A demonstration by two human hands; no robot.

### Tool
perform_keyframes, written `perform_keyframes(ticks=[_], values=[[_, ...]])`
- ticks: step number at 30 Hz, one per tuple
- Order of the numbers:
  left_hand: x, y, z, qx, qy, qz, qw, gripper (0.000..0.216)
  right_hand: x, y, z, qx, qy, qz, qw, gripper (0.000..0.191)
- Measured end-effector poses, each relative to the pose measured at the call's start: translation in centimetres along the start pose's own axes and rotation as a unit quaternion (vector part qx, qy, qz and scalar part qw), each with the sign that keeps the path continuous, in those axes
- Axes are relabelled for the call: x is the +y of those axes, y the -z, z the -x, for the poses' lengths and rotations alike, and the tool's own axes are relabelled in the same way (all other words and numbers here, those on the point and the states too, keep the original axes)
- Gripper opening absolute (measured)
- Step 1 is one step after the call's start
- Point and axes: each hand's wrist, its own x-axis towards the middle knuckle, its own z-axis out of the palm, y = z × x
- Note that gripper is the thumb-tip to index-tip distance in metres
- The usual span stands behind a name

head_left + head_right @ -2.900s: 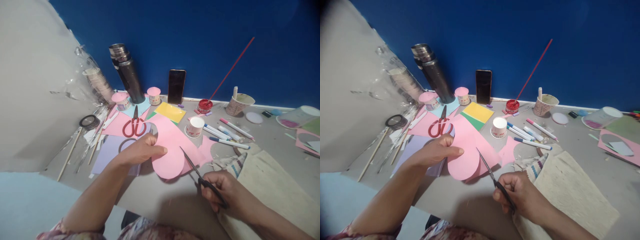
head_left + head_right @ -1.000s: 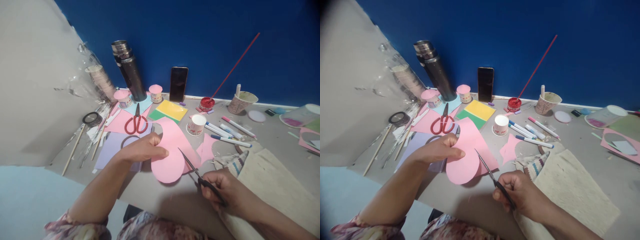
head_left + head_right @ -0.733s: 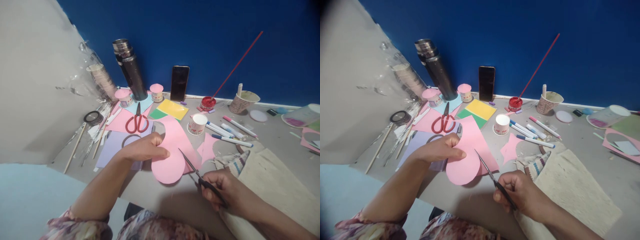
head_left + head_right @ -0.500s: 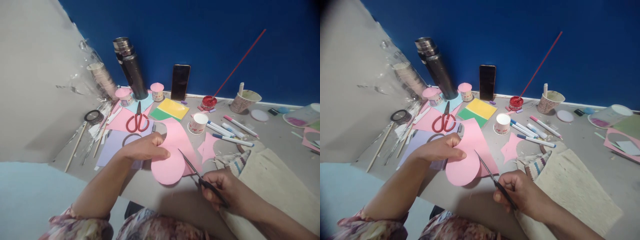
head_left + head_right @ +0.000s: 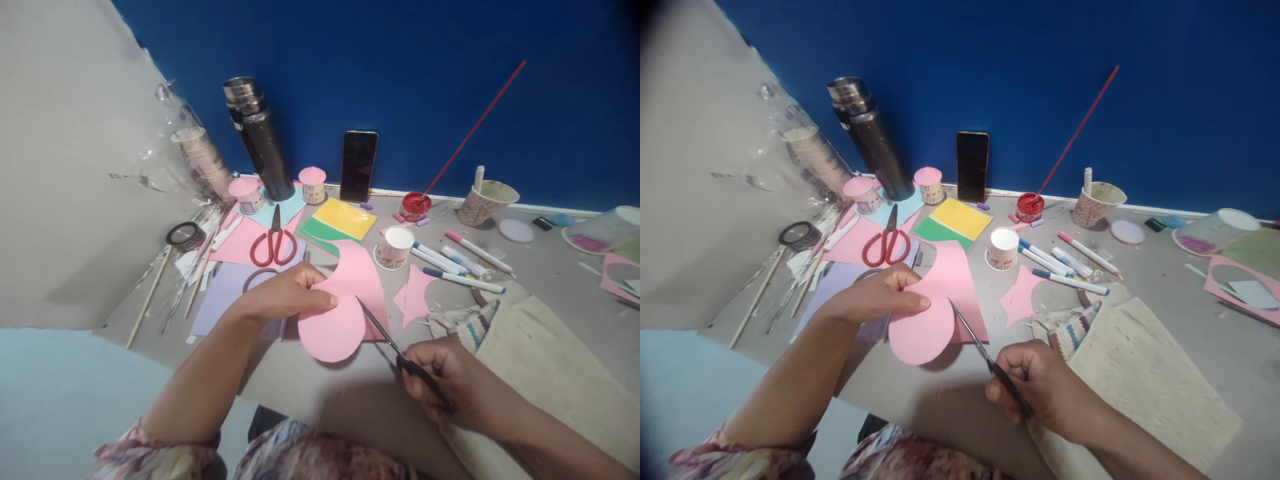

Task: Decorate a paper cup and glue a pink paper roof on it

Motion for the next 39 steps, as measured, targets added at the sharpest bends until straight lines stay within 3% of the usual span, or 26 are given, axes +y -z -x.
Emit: perform_keyframes(ticks=[13,25,39], values=[[-0.5,-0.1,-0.2,-0.02,-0.015,0.015,1.0,0.052,0.7,0.1,-0.2,-0.008,0.005,0.0,1.0,0.053],[-0.2,-0.2,-0.1,-0.037,-0.018,0.032,0.999,0.047,0.7,-0.1,-0.3,-0.019,0.004,-0.031,0.999,0.043],[0.1,-0.1,-0.1,-0.029,0.004,0.006,1.0,0.044,1.1,0.1,-0.3,-0.027,0.013,-0.036,0.999,0.05]])
